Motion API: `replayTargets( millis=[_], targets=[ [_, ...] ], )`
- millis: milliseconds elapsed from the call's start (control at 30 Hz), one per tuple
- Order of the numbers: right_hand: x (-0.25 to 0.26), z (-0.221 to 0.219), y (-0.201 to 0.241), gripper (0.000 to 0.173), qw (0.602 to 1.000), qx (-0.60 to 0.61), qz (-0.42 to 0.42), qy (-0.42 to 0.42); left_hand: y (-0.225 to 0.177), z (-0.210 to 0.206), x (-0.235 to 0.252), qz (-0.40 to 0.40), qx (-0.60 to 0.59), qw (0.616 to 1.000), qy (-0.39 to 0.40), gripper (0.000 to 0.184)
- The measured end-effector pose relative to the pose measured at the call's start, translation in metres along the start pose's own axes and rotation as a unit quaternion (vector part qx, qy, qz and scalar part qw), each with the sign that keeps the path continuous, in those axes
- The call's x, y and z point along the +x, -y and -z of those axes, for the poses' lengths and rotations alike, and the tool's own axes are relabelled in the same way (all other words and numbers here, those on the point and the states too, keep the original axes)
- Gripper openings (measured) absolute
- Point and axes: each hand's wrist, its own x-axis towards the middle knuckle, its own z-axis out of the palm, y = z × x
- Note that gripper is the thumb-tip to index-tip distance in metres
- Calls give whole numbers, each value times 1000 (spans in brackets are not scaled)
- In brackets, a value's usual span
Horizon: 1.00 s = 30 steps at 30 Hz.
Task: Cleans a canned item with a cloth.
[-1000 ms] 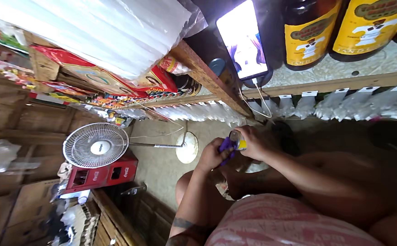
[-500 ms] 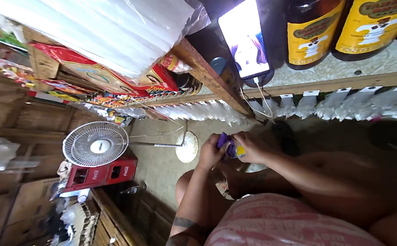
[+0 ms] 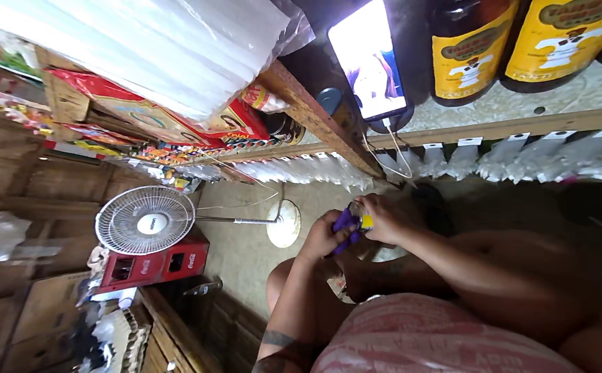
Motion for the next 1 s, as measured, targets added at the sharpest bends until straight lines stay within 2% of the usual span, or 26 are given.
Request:
replayTargets(
  millis=[167,300,433,567,700,867,1000],
  targets=[
    [-1,-3,0,84,999,-8,42,20,4,-4,1,-25,-9,998,-59,35],
    [-1,-8,0,85,998,-3,60,32,-3,3,3,48,97,991,-79,39],
    [-2,-6,0,84,999,14,51,8,-15,10,7,124,182,975,-28,43],
    [-2,-3,-2,85,999,8,32,-17,-16,12,8,154,174,972,43,43],
    [1,-3,-4,88,1000,8,8,-22,-5,8,2,86,76,992,60,40],
    [1,-2,-2,90,1000,1,7,3,4,-2,-1,-23,-19,999,-11,34],
    [0,-3,0,84,999,-5,37,30,6,-6,0,-48,-38,996,-59,32]
  ],
)
